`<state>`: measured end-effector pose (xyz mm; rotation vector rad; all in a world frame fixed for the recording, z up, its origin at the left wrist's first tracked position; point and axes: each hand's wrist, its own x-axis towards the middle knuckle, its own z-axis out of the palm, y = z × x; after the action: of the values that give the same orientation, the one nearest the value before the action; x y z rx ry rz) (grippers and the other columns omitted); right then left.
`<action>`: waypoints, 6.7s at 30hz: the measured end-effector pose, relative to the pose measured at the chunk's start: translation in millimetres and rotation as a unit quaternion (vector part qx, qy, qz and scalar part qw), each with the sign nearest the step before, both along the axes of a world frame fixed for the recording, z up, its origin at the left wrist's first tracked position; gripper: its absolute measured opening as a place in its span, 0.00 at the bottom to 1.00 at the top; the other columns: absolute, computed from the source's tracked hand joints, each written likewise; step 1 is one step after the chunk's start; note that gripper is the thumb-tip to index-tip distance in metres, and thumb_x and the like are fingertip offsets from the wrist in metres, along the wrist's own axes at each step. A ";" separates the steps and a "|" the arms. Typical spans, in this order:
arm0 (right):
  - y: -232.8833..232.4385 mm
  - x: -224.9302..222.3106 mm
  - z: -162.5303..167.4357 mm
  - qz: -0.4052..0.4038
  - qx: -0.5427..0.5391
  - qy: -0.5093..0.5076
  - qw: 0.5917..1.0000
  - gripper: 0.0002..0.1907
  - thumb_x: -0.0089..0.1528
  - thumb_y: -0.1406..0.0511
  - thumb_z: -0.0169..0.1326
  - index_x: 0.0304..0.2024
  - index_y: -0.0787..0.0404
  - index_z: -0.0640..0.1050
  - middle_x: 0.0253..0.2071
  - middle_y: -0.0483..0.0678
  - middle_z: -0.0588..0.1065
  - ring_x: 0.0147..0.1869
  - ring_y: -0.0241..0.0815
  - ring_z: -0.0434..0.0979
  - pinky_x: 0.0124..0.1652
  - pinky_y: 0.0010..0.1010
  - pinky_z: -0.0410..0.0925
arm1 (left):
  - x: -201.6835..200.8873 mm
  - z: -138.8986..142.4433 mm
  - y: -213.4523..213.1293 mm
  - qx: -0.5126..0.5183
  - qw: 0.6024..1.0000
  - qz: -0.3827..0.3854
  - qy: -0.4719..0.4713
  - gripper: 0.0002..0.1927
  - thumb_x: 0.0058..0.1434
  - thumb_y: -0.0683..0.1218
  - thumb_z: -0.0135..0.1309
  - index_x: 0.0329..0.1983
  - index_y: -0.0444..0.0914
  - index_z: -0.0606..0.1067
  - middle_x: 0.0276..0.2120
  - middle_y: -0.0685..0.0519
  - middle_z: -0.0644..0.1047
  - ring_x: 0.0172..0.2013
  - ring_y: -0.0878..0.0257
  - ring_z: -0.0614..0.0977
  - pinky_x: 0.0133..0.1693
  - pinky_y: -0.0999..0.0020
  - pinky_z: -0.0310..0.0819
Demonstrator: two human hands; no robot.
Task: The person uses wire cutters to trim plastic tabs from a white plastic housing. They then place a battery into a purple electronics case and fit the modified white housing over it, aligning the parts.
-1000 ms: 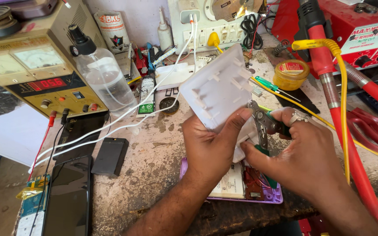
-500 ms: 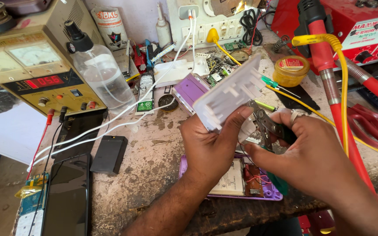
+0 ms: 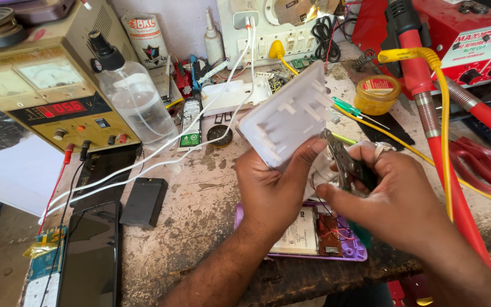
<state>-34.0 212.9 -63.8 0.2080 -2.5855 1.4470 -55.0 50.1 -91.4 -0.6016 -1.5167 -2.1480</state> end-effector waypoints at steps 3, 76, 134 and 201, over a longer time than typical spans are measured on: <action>-2.8 2.1 3.7 -0.055 0.143 0.107 0.982 0.32 0.39 0.53 0.72 0.38 0.66 0.79 0.29 0.51 0.81 0.32 0.41 0.81 0.37 0.34 0.72 | -1.1 -1.3 0.8 0.020 0.999 -0.015 -0.024 0.08 0.66 0.39 0.63 0.46 0.31 0.82 0.42 0.50 0.84 0.42 0.69 0.83 0.46 0.72 0.81; 35.1 -33.4 -27.8 0.272 -0.487 -0.119 0.821 0.53 0.58 0.43 0.63 0.72 0.71 0.59 0.63 0.61 0.71 0.66 0.53 0.73 0.64 0.47 0.65 | -26.6 -6.5 -25.6 0.275 0.952 -0.134 0.025 0.31 0.54 0.43 0.76 0.55 0.33 0.72 0.40 0.49 0.81 0.40 0.62 0.84 0.47 0.64 0.83; 58.7 35.0 -23.9 0.126 -0.139 0.109 0.976 0.35 0.52 0.74 0.65 0.61 0.69 0.67 0.49 0.56 0.78 0.53 0.44 0.83 0.52 0.35 0.78 | 105.4 -47.0 -48.5 -0.606 0.749 0.230 0.140 0.39 0.61 0.69 0.50 0.64 0.37 0.75 0.61 0.48 0.74 0.66 0.47 0.69 0.65 0.45 0.56; 105.9 21.3 -58.3 0.196 -0.181 0.127 0.955 0.33 0.63 0.66 0.55 0.69 0.67 0.63 0.59 0.53 0.72 0.64 0.45 0.75 0.71 0.44 0.67 | 88.3 -17.3 -97.7 -0.266 0.916 0.298 0.032 0.19 0.74 0.49 0.57 0.61 0.35 0.71 0.56 0.45 0.77 0.54 0.57 0.81 0.55 0.62 0.79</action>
<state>-12.7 318.9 -122.1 0.8322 -2.1061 1.8489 33.4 -47.6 -108.7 -0.3041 -1.9466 -1.2507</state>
